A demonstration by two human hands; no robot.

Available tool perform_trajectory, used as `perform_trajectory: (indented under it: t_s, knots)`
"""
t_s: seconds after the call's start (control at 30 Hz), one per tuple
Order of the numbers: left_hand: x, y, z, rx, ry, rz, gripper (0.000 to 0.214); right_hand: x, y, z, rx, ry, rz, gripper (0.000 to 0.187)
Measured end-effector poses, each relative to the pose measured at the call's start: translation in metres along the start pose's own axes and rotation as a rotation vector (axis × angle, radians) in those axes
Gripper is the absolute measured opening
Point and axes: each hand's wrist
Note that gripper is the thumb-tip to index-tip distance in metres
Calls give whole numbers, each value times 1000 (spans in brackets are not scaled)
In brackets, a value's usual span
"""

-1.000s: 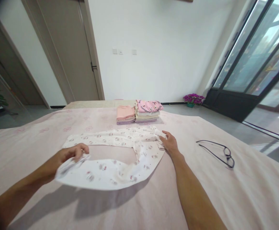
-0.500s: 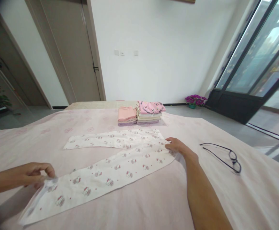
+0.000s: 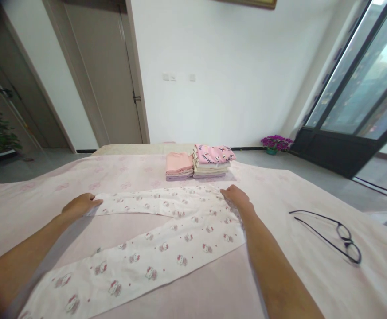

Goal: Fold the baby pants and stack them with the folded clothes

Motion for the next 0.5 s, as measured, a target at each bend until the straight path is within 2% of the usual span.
perform_trajectory:
  t_s: [0.1, 0.23, 0.33, 0.5]
  knots:
    - [-3, 2, -13, 7, -6, 35, 33, -2, 6, -5, -19, -56, -45, 35]
    - [-10, -4, -31, -99, -29, 80, 42, -6, 12, -11, -199, -54, -174, 35]
    - [-20, -7, -45, -144, -71, 85, 45, -4, 15, -15, -273, -3, -184, 34]
    - [-34, 7, -53, -109, -128, 85, 43, 1, 21, -16, -243, 79, -122, 39]
Point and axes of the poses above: each hand's wrist, its own z-axis away from the middle knuckle, its own y-axis out of the palm, x = y × z, and after that the axes turned 6 degrees about x, right-handed
